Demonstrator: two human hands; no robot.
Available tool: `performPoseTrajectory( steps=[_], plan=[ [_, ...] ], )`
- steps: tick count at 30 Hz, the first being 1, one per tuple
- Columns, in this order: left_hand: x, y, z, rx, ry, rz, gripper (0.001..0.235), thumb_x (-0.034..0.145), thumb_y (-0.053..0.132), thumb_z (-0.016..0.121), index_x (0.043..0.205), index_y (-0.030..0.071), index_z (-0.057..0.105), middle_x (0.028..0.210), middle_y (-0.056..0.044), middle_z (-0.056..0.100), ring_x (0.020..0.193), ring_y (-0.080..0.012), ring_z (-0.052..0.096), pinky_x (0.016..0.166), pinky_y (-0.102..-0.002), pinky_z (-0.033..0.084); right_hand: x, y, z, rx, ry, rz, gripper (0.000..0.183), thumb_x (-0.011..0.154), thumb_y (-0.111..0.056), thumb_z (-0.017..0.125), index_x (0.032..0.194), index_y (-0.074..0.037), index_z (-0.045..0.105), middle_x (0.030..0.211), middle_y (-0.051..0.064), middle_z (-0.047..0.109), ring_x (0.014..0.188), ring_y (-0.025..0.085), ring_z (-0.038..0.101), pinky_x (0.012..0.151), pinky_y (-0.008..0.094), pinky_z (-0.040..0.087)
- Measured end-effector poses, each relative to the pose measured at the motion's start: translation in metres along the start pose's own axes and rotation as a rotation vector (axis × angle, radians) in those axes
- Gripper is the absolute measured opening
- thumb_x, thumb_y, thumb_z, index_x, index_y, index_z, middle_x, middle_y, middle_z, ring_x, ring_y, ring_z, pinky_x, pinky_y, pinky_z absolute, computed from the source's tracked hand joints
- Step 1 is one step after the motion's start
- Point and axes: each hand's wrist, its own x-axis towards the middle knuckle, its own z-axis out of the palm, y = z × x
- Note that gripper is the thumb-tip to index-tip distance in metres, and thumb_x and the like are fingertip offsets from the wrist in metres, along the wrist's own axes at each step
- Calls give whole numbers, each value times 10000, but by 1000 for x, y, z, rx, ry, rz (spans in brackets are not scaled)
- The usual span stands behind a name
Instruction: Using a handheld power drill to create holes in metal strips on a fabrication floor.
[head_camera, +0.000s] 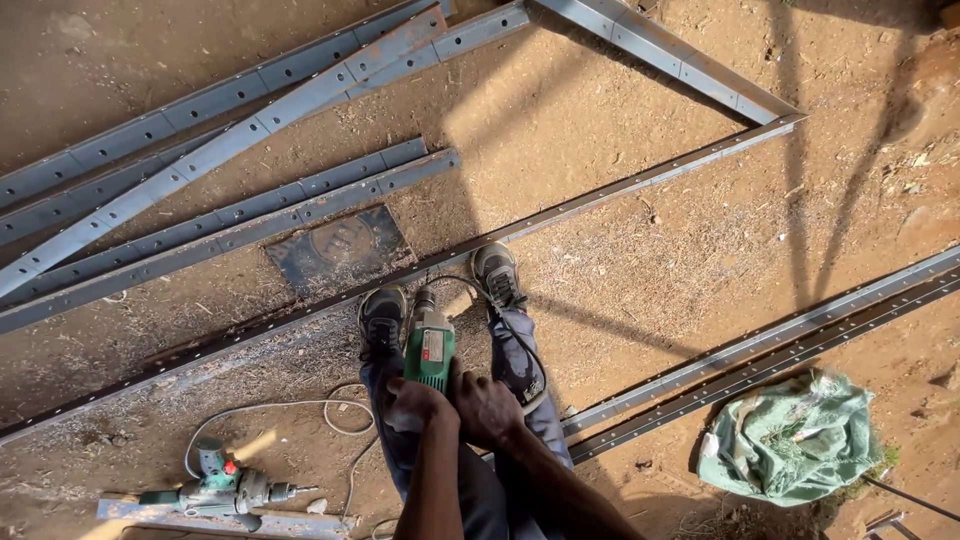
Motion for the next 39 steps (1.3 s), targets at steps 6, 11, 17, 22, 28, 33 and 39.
performPoseTrajectory(
  steps=[6, 11, 17, 22, 28, 33, 39],
  plan=[
    [1, -11, -1, 65, -20, 32, 577, 1020, 446, 554, 1382, -2, 511, 1239, -198, 619, 1186, -300, 635, 1100, -418, 454, -8, 1, 6, -11, 71, 25, 480, 765, -387, 625, 1045, 4, 616, 800, 87, 549, 568, 340, 681, 429, 463, 545],
    [4, -15, 8, 85, -32, 80, 625, 999, 491, 566, 1385, 2, 512, 1225, -199, 628, 1152, -298, 643, 1076, -432, 464, -8, 11, 21, -23, 146, -15, 480, 737, -409, 633, 1010, -14, 623, 780, 79, 529, 518, 327, 651, 385, 462, 539],
    [9, -35, 6, 107, -49, 123, 674, 977, 537, 579, 1387, 6, 513, 1210, -199, 638, 1119, -296, 651, 1052, -447, 475, -11, 10, 6, -29, 139, -14, 526, 762, -412, 636, 1082, 5, 613, 783, 76, 538, 528, 331, 665, 395, 485, 555],
    [15, -49, -3, 123, -9, 130, 710, 961, 571, 589, 1389, 10, 514, 1200, -199, 645, 1094, -295, 658, 1034, -457, 483, -26, 16, 50, 51, 15, 41, 794, 881, -309, 597, 1483, 135, 329, 953, 168, 638, 604, 313, 696, 429, 466, 563],
    [10, -59, 0, 123, 35, 147, 758, 939, 616, 602, 1392, 14, 515, 1185, -199, 654, 1061, -293, 666, 1011, -472, 494, -30, 30, 53, 22, 55, 7, 1008, 687, -389, 656, 1517, 107, 371, 904, 137, 660, 679, 342, 726, 522, 484, 604],
    [12, -73, 5, 134, 41, 172, 795, 923, 650, 612, 1393, 17, 516, 1174, -200, 661, 1036, -292, 672, 993, -483, 502, -29, 40, 52, 83, -29, -2, 1029, 707, -419, 651, 1545, 85, 331, 940, 134, 666, 726, 359, 732, 562, 507, 615],
    [19, -86, 10, 178, 40, 218, 843, 901, 696, 626, 1396, 21, 517, 1160, -200, 671, 1003, -290, 680, 969, -497, 512, -29, 39, 47, 123, -51, 18, 1041, 727, -411, 672, 1570, 65, 288, 983, 143, 668, 774, 372, 736, 594, 521, 623]
  ],
)
